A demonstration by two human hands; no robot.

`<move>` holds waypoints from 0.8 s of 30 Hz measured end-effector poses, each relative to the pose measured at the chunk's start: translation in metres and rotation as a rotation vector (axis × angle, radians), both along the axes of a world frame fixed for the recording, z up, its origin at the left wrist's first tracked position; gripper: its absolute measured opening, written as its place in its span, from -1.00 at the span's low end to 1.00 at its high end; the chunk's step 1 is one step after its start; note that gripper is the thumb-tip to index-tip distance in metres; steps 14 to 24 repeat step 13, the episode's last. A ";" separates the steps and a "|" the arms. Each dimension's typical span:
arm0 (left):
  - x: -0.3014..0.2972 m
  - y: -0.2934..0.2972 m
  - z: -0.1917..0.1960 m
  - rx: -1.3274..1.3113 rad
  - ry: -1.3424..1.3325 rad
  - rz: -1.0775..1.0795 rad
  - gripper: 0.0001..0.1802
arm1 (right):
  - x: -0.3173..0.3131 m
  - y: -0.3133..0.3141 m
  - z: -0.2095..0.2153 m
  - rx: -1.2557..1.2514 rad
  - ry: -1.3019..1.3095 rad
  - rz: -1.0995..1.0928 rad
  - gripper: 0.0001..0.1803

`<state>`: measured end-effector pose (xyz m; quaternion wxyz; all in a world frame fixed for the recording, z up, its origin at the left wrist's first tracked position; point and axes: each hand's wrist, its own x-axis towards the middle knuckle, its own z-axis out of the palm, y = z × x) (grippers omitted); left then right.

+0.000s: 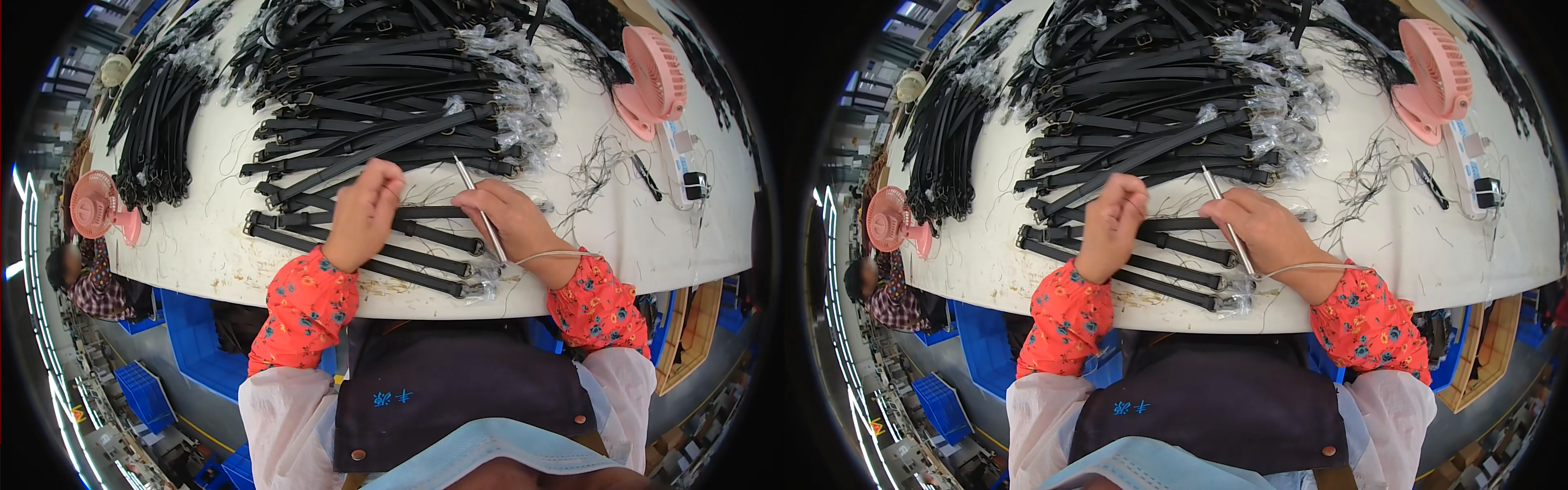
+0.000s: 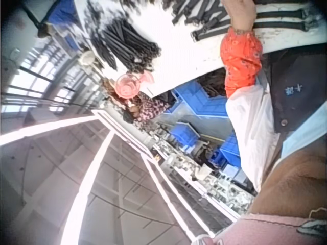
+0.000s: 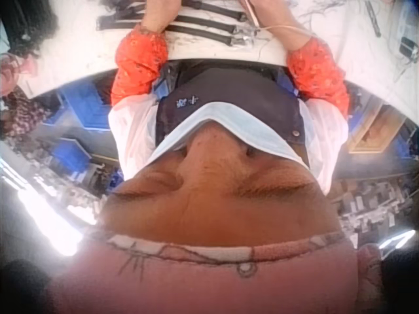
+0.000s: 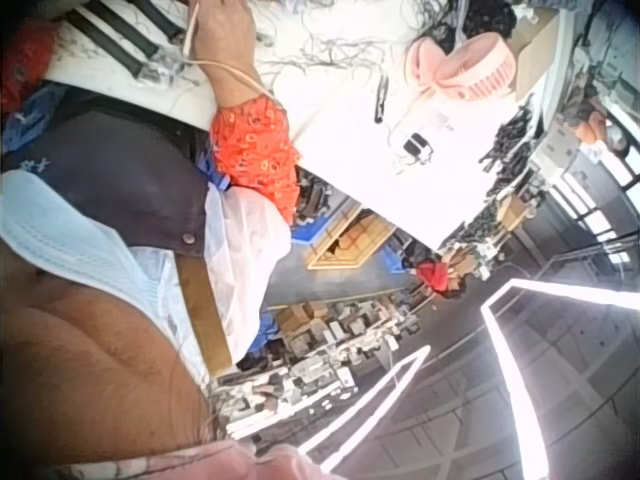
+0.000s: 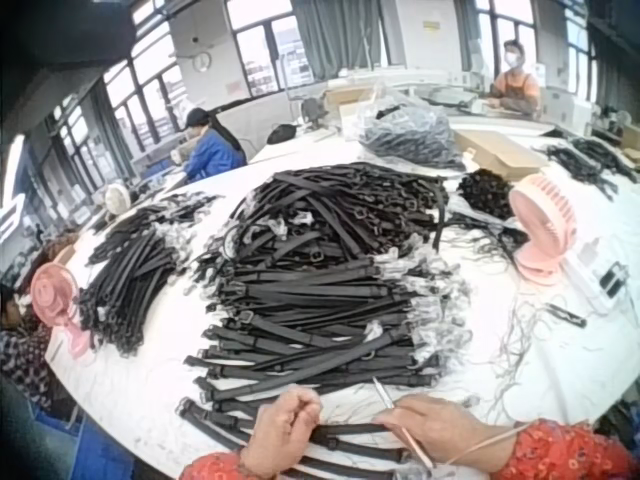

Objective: The person uses a metal tool to attach metal buckles to black leather straps at a workbench. They repeatedly pick up a strap, position the buckle, and use the tool to secure it before placing the finished item aside. The workspace contains piles of straps and loose threads.

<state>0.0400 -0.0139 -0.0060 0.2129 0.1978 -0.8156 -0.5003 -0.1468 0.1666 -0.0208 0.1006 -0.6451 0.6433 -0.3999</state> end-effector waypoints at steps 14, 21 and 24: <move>0.048 -0.082 0.041 -1.061 -0.100 0.519 -0.53 | 0.005 -0.001 0.004 -0.086 -0.021 -0.021 -0.74; 0.048 -0.082 0.041 -1.061 -0.100 0.519 -0.53 | 0.005 -0.001 0.004 -0.086 -0.021 -0.021 -0.74; 0.048 -0.082 0.041 -1.061 -0.100 0.519 -0.53 | 0.005 -0.001 0.004 -0.086 -0.021 -0.021 -0.74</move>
